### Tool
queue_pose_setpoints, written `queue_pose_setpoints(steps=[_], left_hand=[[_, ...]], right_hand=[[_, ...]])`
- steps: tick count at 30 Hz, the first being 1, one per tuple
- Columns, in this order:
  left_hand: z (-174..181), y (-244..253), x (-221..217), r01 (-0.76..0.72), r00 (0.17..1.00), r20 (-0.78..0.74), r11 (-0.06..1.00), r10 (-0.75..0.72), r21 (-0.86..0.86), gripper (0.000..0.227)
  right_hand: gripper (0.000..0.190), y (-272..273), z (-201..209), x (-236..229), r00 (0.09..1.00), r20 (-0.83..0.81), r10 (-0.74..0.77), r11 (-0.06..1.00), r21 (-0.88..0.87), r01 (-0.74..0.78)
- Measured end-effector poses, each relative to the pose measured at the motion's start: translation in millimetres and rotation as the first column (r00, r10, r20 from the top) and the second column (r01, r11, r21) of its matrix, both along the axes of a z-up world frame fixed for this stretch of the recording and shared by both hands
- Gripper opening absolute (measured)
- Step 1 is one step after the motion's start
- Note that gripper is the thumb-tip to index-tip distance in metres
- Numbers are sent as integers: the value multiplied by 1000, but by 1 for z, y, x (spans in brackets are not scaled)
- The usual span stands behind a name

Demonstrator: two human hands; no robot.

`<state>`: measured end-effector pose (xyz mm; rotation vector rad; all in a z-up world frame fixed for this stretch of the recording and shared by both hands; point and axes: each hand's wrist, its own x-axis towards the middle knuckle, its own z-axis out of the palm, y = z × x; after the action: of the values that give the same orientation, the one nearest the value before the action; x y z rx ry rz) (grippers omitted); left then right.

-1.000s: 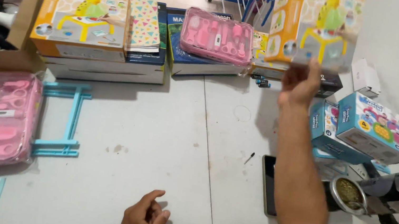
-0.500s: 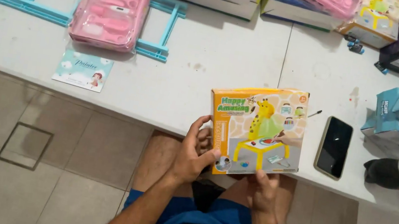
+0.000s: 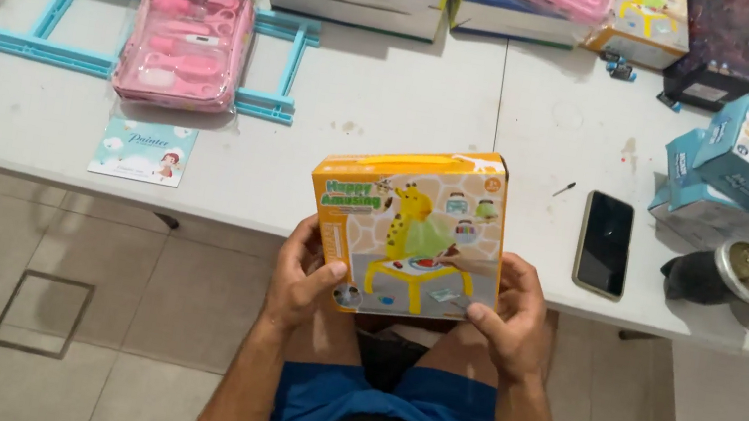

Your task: Unboxing and disassembling a giraffe-themed toy drawing board to inspect its components.

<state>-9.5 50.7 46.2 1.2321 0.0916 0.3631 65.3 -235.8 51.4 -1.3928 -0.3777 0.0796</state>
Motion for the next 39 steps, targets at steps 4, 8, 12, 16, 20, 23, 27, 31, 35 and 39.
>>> queue_pose_setpoints(steps=[4,8,12,16,20,23,27,31,35,39], left_hand=[[3,4,-6,1,996,86,1000,-1,-5,75],[17,5,-7,-14,997,74,1000,14,2,74],[31,3,-11,-21,999,31,1000,20,20,73],[28,1,-13,14,1000,1,999,-14,35,69],[20,2,-16,40,996,-78,997,-36,60,78],[17,4,-17,41,993,-114,996,-31,81,80],[15,2,-14,49,987,-153,998,-44,29,77],[18,0,-11,55,983,-175,998,-47,42,77],[26,2,-10,91,973,-221,991,-69,93,81],[24,8,-10,123,971,-219,987,-98,104,82]], right_hand=[[78,15,32,-13,999,33,18,1000,11,-19],[68,18,39,-9,998,41,49,998,24,-50],[32,11,29,-3,999,44,33,997,-72,-30],[27,14,30,0,999,26,-19,984,-179,23],[48,25,55,-6,998,-54,25,967,-253,-38],[63,23,56,-4,992,-89,88,951,-289,-111],[71,31,72,-6,994,-61,93,880,-462,-111],[74,41,92,-13,996,-55,68,849,-521,-87],[79,45,109,-14,992,-81,100,790,-600,-128],[83,29,79,-1,976,-145,165,814,-538,-218]])
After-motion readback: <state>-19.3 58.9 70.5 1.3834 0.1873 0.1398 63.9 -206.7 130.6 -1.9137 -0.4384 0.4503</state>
